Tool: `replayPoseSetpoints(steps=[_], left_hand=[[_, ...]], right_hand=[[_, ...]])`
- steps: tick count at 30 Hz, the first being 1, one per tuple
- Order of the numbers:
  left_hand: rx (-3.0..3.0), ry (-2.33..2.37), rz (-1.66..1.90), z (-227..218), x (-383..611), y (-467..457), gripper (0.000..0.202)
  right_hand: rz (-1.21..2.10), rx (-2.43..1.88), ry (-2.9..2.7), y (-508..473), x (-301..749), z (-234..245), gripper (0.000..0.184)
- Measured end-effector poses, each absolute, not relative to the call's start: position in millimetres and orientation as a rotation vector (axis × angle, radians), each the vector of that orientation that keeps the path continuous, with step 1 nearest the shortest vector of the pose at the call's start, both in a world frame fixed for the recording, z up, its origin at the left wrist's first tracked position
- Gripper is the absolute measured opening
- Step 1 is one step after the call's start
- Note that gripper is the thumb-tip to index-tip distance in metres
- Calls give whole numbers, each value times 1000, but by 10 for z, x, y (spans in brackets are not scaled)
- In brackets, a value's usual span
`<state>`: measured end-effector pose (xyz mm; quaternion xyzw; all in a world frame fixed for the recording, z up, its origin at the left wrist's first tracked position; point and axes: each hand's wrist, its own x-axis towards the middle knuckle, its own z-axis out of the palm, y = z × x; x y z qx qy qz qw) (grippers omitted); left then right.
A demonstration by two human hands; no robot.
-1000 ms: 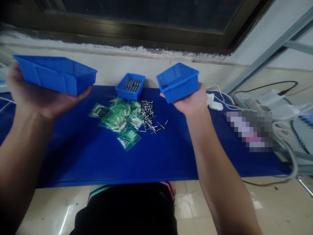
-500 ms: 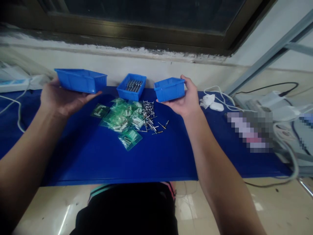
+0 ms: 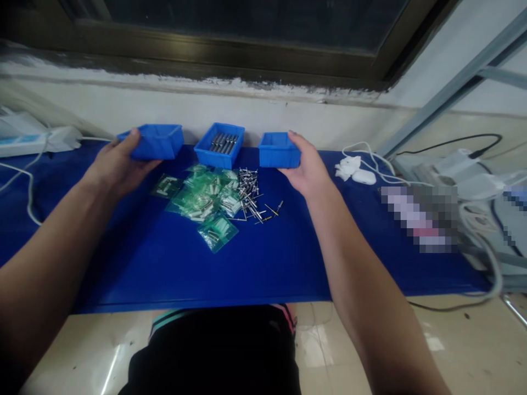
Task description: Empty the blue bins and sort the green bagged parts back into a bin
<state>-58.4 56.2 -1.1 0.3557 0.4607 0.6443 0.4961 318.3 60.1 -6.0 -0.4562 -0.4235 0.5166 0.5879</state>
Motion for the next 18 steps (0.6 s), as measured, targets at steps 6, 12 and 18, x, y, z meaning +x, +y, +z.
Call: replayPoseSetpoints(steps=[6, 12, 18], left_hand=[[1108, 1399, 1538, -128, -576, 594, 61], [1474, 1691, 1445, -274, -643, 672, 82], [1525, 1807, 1336, -370, -693, 728, 95]], right_hand=[[967, -1293, -1148, 671, 3177, -181, 74], [1026, -1260, -1183, 713, 3117, -227, 98], [997, -1327, -1241, 715, 3119, -289, 90]])
